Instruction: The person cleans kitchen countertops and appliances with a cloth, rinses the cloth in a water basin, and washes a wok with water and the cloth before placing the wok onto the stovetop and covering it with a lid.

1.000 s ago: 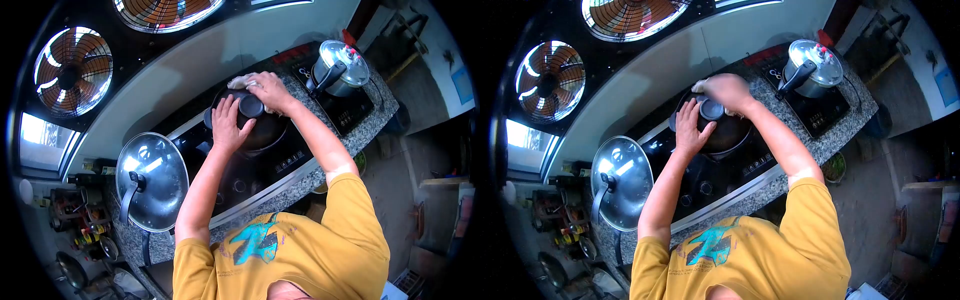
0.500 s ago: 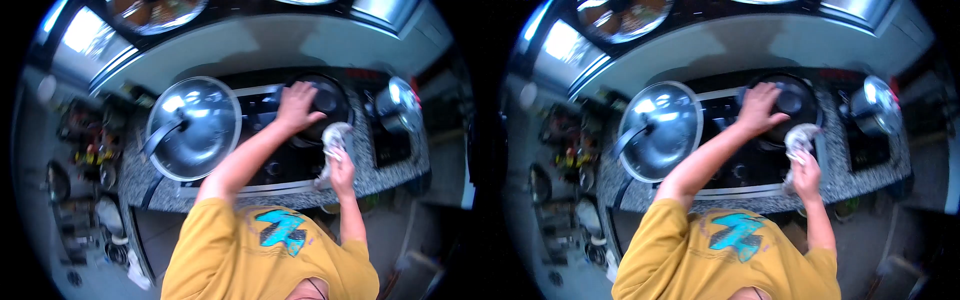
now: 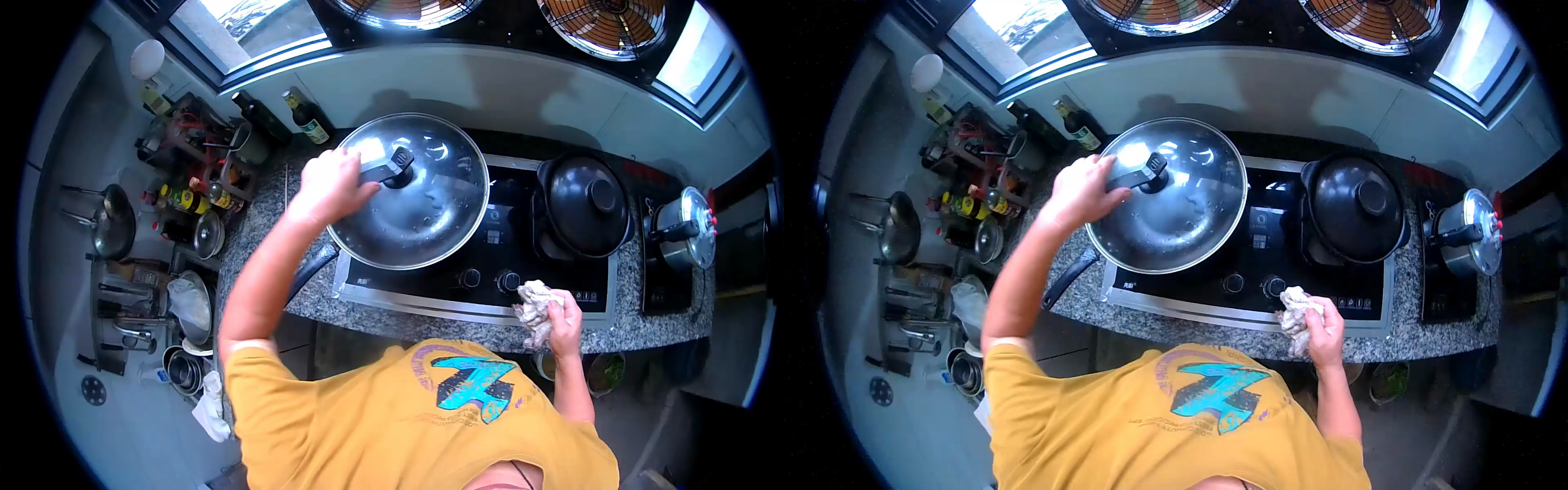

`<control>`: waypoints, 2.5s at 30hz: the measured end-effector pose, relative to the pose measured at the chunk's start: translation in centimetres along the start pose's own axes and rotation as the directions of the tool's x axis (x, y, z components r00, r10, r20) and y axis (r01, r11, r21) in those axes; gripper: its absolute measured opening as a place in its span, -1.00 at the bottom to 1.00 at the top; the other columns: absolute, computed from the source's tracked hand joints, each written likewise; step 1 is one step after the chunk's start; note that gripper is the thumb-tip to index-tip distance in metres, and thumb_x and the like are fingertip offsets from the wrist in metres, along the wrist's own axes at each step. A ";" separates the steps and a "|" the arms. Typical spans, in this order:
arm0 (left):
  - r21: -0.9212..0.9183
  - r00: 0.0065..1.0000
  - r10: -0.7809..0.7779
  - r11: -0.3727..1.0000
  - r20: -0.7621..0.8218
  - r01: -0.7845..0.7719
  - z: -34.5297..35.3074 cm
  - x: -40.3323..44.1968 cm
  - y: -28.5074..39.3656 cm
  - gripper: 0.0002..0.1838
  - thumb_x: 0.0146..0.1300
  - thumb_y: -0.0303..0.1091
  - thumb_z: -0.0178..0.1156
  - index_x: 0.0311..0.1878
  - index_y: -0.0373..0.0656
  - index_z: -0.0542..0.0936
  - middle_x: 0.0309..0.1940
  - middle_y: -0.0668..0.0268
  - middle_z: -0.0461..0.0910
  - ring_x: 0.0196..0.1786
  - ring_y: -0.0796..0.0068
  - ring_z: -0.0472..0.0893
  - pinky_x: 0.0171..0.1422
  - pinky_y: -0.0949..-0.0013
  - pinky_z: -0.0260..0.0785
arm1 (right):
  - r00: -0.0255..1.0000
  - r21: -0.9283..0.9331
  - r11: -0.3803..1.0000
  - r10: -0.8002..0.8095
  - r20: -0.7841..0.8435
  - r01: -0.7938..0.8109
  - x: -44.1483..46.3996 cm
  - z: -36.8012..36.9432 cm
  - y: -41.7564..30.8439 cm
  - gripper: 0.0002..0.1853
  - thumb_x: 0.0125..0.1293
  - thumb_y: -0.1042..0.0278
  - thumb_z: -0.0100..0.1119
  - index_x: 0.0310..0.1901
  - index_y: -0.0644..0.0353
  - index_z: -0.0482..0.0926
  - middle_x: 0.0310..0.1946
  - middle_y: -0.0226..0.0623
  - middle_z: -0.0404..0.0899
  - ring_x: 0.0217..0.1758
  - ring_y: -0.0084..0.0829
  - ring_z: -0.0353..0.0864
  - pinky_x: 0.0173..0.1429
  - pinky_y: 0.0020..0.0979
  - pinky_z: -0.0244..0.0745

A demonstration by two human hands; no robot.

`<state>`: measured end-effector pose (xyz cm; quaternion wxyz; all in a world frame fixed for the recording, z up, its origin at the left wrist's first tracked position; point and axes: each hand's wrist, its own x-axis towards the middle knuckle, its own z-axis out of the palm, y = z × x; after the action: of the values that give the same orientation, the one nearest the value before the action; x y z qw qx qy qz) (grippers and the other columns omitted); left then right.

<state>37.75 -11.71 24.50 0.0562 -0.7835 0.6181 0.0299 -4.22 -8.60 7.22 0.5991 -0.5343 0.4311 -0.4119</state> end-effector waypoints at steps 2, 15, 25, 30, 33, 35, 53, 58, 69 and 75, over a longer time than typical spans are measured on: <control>-0.184 0.960 -0.022 0.980 0.278 0.075 0.4 1.4 -2.7 -0.51 0.13 -0.03 0.33 -0.09 -0.30 0.63 -0.33 0.13 0.65 -0.20 0.27 0.66 -0.03 0.24 0.49 | 1.000 0.048 0.999 0.016 -0.002 -0.016 -0.2 2.6 0.0 -0.80 0.39 0.42 0.03 -0.05 0.33 0.51 -0.22 -0.33 0.62 -0.19 -0.61 0.55 -0.04 -0.52 0.47; -0.720 0.959 0.189 0.693 0.212 0.022 -1.3 1.0 -11.1 -0.69 -0.09 -0.39 0.26 -0.22 -0.28 0.58 -0.51 0.37 0.49 -0.45 0.58 0.48 -0.32 0.50 0.33 | 0.988 -0.003 1.000 -0.026 -0.151 0.026 -8.4 14.1 2.2 -0.75 0.38 0.36 0.09 -0.02 0.34 0.52 -0.16 -0.31 0.62 -0.13 -0.59 0.52 0.04 -0.50 0.43; -0.779 0.982 -0.182 0.607 0.057 0.158 1.7 -13.1 -31.1 -0.70 -0.18 -0.47 0.21 -0.28 -0.29 0.53 -0.48 0.46 0.40 -0.42 0.63 0.36 -0.33 0.51 0.24 | 0.994 0.343 0.937 0.088 -0.059 -0.063 -8.8 18.8 3.4 -0.79 0.30 0.32 0.05 -0.18 0.30 0.53 -0.32 -0.31 0.62 -0.29 -0.58 0.56 -0.10 -0.51 0.48; -0.753 0.914 -0.364 0.547 0.180 0.366 9.2 -16.6 -36.0 -0.68 -0.17 -0.44 0.22 -0.24 -0.28 0.51 -0.51 0.44 0.42 -0.53 0.61 0.39 -0.47 0.46 0.25 | 0.994 0.218 0.972 0.078 0.071 -0.092 -7.0 21.1 2.7 -0.76 0.29 0.27 0.09 -0.18 0.29 0.53 -0.33 -0.34 0.61 -0.29 -0.60 0.53 -0.12 -0.53 0.46; -0.699 0.913 -0.383 0.614 0.140 0.365 14.5 -17.7 -36.7 -0.66 -0.14 -0.39 0.24 -0.21 -0.28 0.52 -0.51 0.36 0.46 -0.51 0.52 0.47 -0.44 0.35 0.35 | 0.985 0.195 0.969 0.130 0.113 -0.150 -6.5 23.0 1.4 -0.74 0.28 0.24 0.11 -0.17 0.29 0.53 -0.32 -0.37 0.60 -0.28 -0.61 0.51 -0.11 -0.53 0.43; -0.650 0.881 -0.432 0.618 0.190 0.443 17.9 -17.6 -36.4 -0.63 -0.14 -0.33 0.27 -0.22 -0.30 0.56 -0.45 0.19 0.58 -0.37 0.34 0.59 -0.24 0.25 0.44 | 0.986 0.153 0.978 0.122 0.111 -0.138 -6.3 23.2 2.5 -0.75 0.28 0.24 0.12 -0.17 0.28 0.53 -0.33 -0.40 0.59 -0.29 -0.63 0.49 -0.12 -0.56 0.41; -0.651 0.886 -0.423 0.620 0.193 0.438 26.8 -13.0 -32.6 -0.59 -0.17 -0.19 0.33 -0.28 -0.27 0.53 -0.40 0.08 0.61 -0.28 0.07 0.61 -0.12 0.14 0.43 | 0.981 0.146 0.971 0.192 0.014 -0.192 -8.6 21.6 0.4 -0.77 0.28 0.26 0.11 -0.20 0.27 0.51 -0.34 -0.38 0.57 -0.31 -0.62 0.46 -0.13 -0.55 0.38; -0.318 0.936 -0.271 0.928 -0.225 0.192 18.4 -13.4 -27.3 -0.21 0.00 0.04 0.42 0.21 -0.28 0.46 0.17 0.02 0.50 0.26 0.01 0.44 0.35 0.12 0.29 | 0.977 0.203 0.956 0.205 0.065 -0.214 -7.0 19.6 -0.1 -0.77 0.27 0.27 0.09 -0.19 0.28 0.50 -0.32 -0.33 0.59 -0.29 -0.57 0.51 -0.11 -0.50 0.44; -0.681 0.497 0.662 0.029 0.562 0.732 16.1 -8.3 -16.5 -0.70 0.24 -0.31 0.20 -0.01 -0.24 0.53 -0.37 0.27 0.58 -0.34 0.37 0.69 -0.28 0.37 0.57 | 0.916 0.213 0.923 0.243 0.319 -0.319 -2.2 12.1 0.5 -0.79 0.31 0.33 0.08 -0.14 0.30 0.49 -0.27 -0.19 0.65 -0.29 -0.42 0.66 -0.12 -0.39 0.59; -0.695 0.594 0.570 -0.055 0.568 0.717 16.8 -11.3 -14.1 -0.73 0.12 -0.37 0.37 -0.21 -0.18 0.46 -0.49 0.30 0.52 -0.56 0.55 0.57 -0.57 0.57 0.38 | 0.863 0.063 0.921 0.333 0.381 -0.384 -0.8 9.1 1.8 -0.80 0.28 0.35 0.09 -0.15 0.30 0.50 -0.33 -0.30 0.61 -0.37 -0.54 0.56 -0.20 -0.47 0.51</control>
<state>49.15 4.53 9.88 -0.2599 -0.4811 0.2221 0.8072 4.35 -5.12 6.03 0.7695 -0.4691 0.3758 -0.2159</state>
